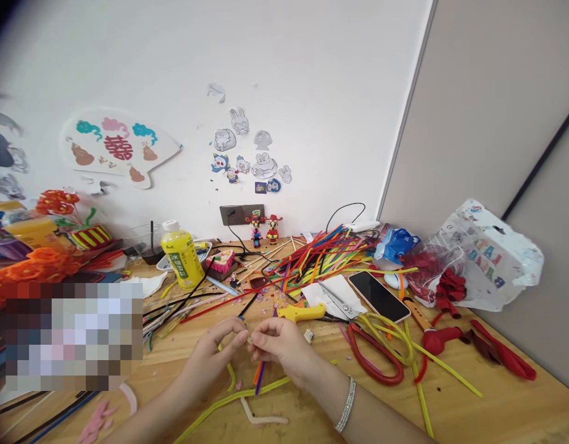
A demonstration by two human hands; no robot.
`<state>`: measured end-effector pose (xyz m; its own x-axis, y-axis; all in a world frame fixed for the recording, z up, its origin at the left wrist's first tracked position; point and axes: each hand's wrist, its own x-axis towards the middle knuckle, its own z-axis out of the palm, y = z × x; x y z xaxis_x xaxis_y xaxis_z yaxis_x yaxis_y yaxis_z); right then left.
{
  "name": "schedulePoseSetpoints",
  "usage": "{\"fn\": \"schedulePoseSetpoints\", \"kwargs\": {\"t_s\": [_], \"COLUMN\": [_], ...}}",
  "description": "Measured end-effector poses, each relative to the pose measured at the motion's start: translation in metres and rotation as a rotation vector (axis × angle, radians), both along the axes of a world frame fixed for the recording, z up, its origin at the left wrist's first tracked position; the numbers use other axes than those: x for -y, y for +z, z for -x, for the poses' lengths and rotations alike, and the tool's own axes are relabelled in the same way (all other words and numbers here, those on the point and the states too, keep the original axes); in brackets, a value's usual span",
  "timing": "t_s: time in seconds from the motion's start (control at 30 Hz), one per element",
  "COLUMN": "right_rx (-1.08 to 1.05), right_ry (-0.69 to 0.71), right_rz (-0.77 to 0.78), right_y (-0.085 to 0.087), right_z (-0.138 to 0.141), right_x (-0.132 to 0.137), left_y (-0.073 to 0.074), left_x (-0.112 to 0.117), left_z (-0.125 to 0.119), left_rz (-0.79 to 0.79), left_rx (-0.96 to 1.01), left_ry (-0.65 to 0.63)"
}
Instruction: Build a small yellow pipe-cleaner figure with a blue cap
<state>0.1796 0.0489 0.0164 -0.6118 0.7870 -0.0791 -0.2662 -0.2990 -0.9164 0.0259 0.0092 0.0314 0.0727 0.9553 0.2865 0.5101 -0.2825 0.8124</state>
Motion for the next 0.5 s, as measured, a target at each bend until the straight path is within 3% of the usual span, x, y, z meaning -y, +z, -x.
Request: {"fn": "schedulePoseSetpoints", "kwargs": {"t_s": [0.17, 0.5], "right_rx": [0.035, -0.093], "right_ry": [0.092, -0.024], "right_rz": [-0.009, 0.056], "right_y": [0.0047, -0.0023], "right_z": [-0.0053, 0.0008], "right_x": [-0.0023, -0.002], "left_y": [-0.0011, 0.0018], "left_x": [-0.0021, -0.0014], "left_z": [0.0026, 0.0026], "left_rz": [-0.003, -0.027], "left_rx": [0.031, 0.072], "left_ry": [-0.077, 0.016]}}
